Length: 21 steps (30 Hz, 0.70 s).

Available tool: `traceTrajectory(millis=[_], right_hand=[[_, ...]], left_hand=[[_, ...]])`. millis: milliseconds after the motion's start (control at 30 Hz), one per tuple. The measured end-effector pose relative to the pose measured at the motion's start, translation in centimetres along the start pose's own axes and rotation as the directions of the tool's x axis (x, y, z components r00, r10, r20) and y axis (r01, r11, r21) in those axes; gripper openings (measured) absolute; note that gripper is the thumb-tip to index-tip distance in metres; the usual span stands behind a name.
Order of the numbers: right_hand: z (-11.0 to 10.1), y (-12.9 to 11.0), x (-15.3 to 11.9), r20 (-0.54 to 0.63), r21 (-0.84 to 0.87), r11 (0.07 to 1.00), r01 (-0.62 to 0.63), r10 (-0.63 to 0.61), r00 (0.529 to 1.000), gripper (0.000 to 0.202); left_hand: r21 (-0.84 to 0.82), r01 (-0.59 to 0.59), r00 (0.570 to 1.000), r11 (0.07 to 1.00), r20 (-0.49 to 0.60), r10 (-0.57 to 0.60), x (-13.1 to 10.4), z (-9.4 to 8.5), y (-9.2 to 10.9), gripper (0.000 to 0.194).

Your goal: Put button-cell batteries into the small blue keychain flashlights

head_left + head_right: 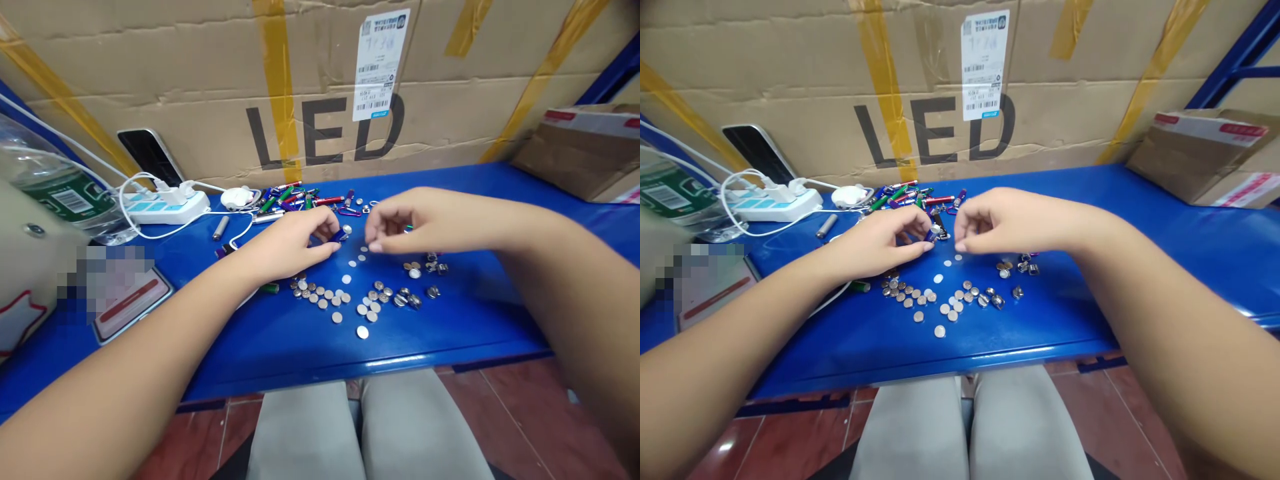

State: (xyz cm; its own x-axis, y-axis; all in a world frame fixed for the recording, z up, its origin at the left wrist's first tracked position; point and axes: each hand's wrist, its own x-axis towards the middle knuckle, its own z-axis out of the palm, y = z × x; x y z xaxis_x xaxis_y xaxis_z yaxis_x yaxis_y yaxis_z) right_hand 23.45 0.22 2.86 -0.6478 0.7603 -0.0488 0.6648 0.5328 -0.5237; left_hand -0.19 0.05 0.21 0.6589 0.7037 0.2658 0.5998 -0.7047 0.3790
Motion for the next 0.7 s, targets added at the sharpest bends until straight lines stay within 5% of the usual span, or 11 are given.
traceTrajectory(millis=[100,200,533,700], right_hand=[[-0.4,-0.4,-0.6,0.279,-0.085,0.996,-0.006,0.029,0.96,0.022],[-0.1,-0.9,-0.7,0.376,-0.091,0.996,0.002,0.033,0.926,0.021],[0.7,-1.2,-0.4,0.341,-0.08,0.994,0.068,-0.037,0.939,0.019],[0.9,-1.0,-0.1,0.165,-0.073,0.995,0.072,-0.059,0.985,0.022]], left_hand=[[0.006,0.009,1.0,1.0,-0.012,-0.009,0.0,0.0,0.0,0.017],[0.003,0.023,1.0,1.0,-0.005,-0.023,0.0,0.0,0.0,0.017],[-0.012,0.027,0.999,1.0,0.025,-0.027,0.0,0.1,0.0,0.017],[-0.012,0.016,0.999,1.0,0.029,-0.015,0.0,0.0,0.0,0.017]])
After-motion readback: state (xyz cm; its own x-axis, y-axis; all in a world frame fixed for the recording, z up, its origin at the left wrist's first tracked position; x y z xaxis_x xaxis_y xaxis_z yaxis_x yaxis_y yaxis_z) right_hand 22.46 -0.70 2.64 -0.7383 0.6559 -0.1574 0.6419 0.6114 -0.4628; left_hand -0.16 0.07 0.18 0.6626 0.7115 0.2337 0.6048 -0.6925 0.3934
